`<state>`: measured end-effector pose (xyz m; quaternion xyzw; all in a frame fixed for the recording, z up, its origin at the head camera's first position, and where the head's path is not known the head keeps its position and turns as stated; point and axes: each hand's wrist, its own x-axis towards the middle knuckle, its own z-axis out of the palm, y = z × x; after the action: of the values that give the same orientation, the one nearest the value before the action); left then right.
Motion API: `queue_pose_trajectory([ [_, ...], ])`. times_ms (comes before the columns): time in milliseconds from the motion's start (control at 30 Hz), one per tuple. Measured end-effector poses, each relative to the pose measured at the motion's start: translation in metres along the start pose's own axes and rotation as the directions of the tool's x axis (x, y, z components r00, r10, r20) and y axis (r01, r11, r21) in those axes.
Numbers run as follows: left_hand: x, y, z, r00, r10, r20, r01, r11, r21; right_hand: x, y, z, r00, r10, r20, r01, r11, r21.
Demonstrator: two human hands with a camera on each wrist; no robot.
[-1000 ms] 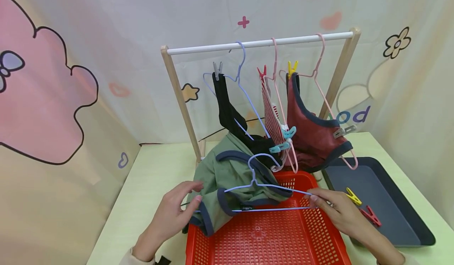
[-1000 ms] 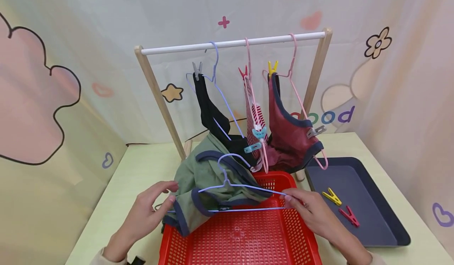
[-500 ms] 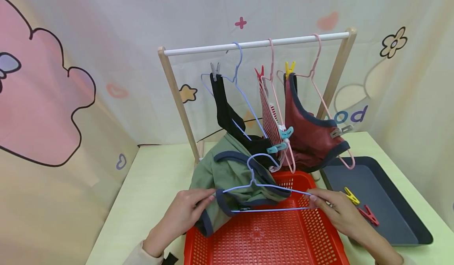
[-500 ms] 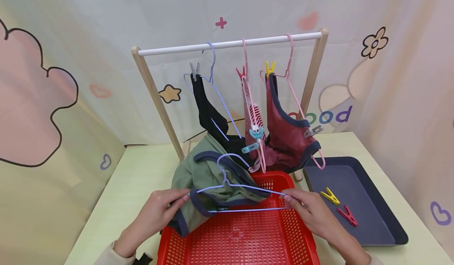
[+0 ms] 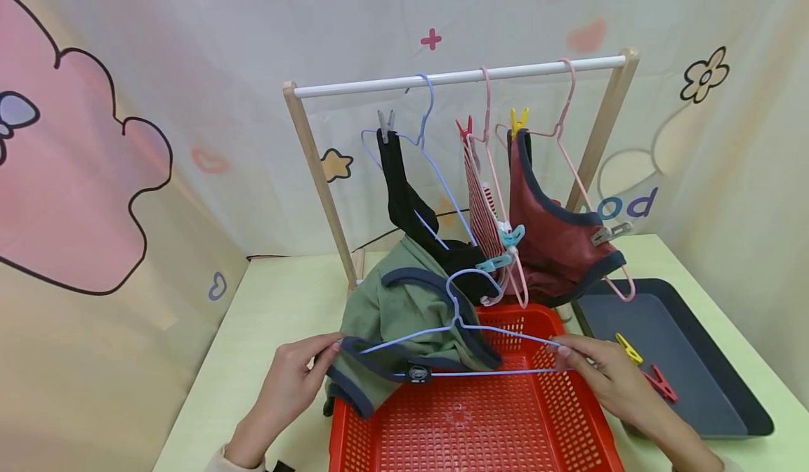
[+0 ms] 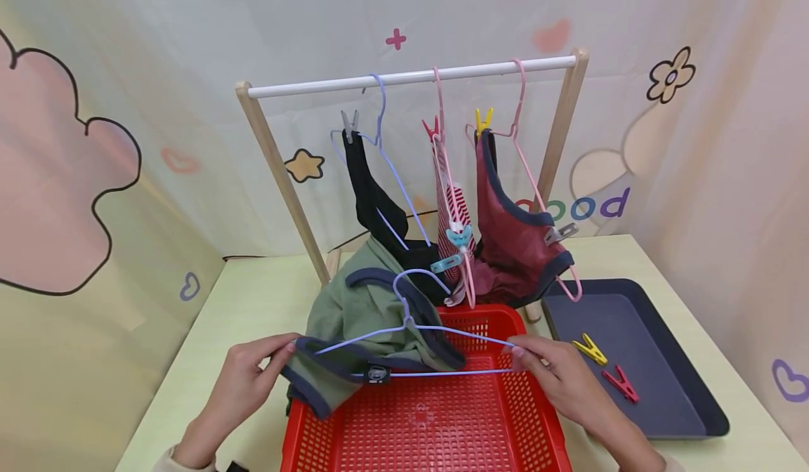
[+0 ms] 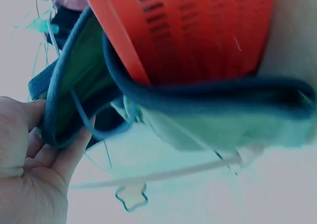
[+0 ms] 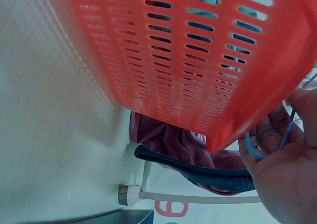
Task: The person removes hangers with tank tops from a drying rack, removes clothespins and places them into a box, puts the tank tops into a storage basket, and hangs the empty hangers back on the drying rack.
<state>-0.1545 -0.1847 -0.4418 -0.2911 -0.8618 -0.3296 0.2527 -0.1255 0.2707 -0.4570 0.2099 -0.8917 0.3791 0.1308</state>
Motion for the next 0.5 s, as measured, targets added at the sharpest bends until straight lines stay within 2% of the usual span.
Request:
queue_pose_trajectory([
  [300,-0.020,-0.023,-0.009,0.997,-0.077,-0.001,0.077,0.996,0.034,-0.002,0.001,-0.002,0.999,0.039,0.009,-0.039,0.999,-0.002],
  [500,-0.031,-0.032,-0.009,0.987,-0.158,0.040,0.156,0.986,0.060,-0.003,0.001,-0.002,0.999,0.048,-0.005,-0.048,0.999,-0.016],
])
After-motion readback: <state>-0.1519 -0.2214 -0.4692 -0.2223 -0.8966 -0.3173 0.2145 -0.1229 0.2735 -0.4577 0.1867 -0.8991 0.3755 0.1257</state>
